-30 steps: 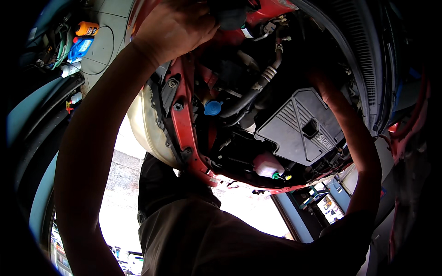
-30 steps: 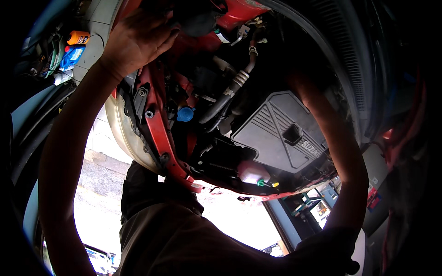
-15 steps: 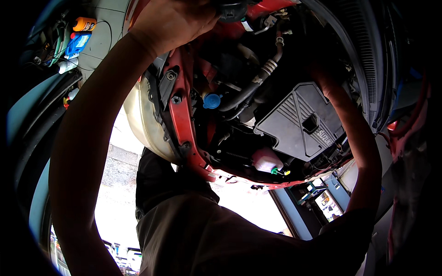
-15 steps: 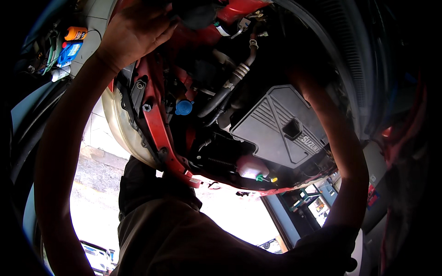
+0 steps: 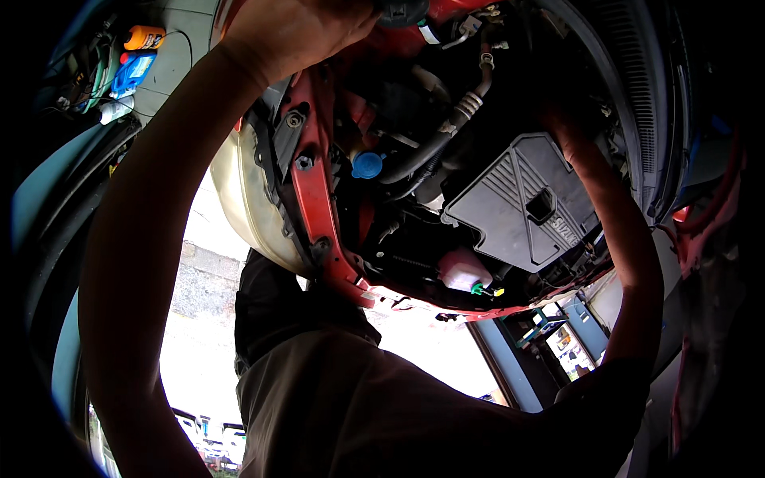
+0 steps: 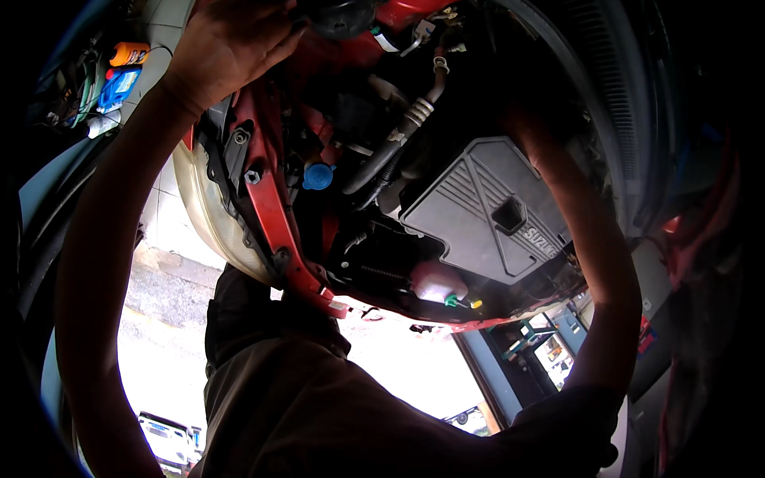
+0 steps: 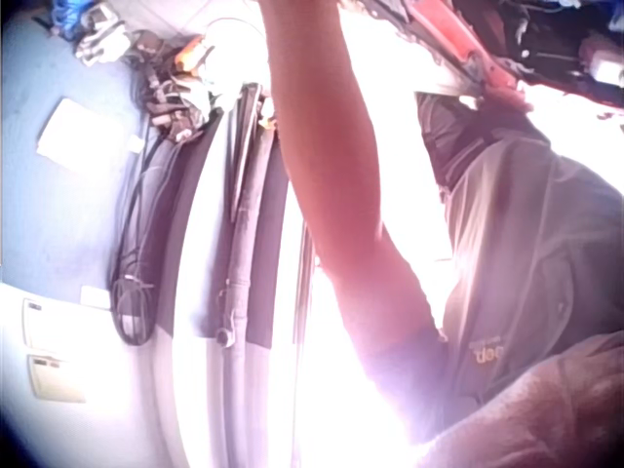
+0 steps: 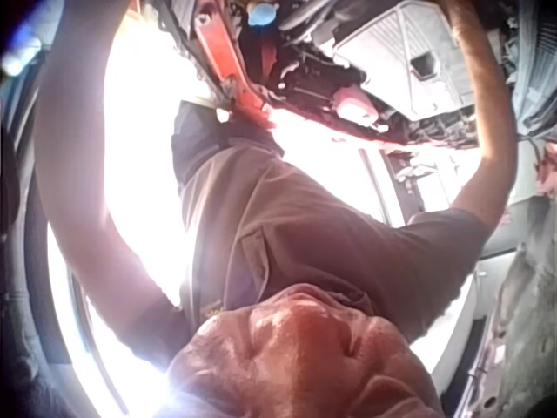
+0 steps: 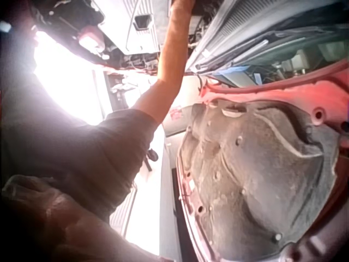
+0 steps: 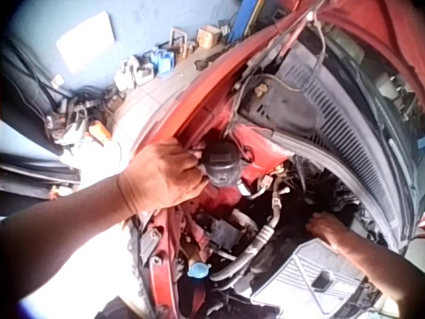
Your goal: The person removes the engine cover from a red Suzuki, retrieves a new air filter, and installs it into the engine bay. They then reassemble the engine cover and secure it in place.
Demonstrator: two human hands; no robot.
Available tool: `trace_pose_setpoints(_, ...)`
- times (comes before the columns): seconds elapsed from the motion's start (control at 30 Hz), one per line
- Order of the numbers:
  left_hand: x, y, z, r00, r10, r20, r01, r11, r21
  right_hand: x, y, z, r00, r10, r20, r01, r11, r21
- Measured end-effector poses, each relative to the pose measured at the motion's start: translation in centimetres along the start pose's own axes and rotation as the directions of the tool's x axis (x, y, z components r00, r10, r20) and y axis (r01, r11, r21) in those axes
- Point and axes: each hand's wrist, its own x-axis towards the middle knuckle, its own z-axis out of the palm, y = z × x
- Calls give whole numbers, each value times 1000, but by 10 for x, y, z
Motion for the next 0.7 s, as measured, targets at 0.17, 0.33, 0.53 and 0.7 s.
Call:
trace_pose_setpoints(0.17, 1, 2, -4, 1000, 23, 6, -23, 1000, 19, -15, -32, 10, 995, 94, -32, -73, 914, 400)
trace_pose_setpoints(0.33, 3, -1, -10, 997, -3, 79, 1, 999, 33, -44, -42, 11, 959, -6, -283, 123, 909, 399)
trace_pose_setpoints(0.53, -5, -15, 39, 994, -32, 102, 27, 998, 50, -170, -116, 59, 536, -323, -780, 153, 946, -287)
trace_pose_setpoints(0.7, 11, -13, 27, 981, -41, 189, 22, 994, 103, -365, -127, 260, 531, 287, -797, 145, 896, 419)
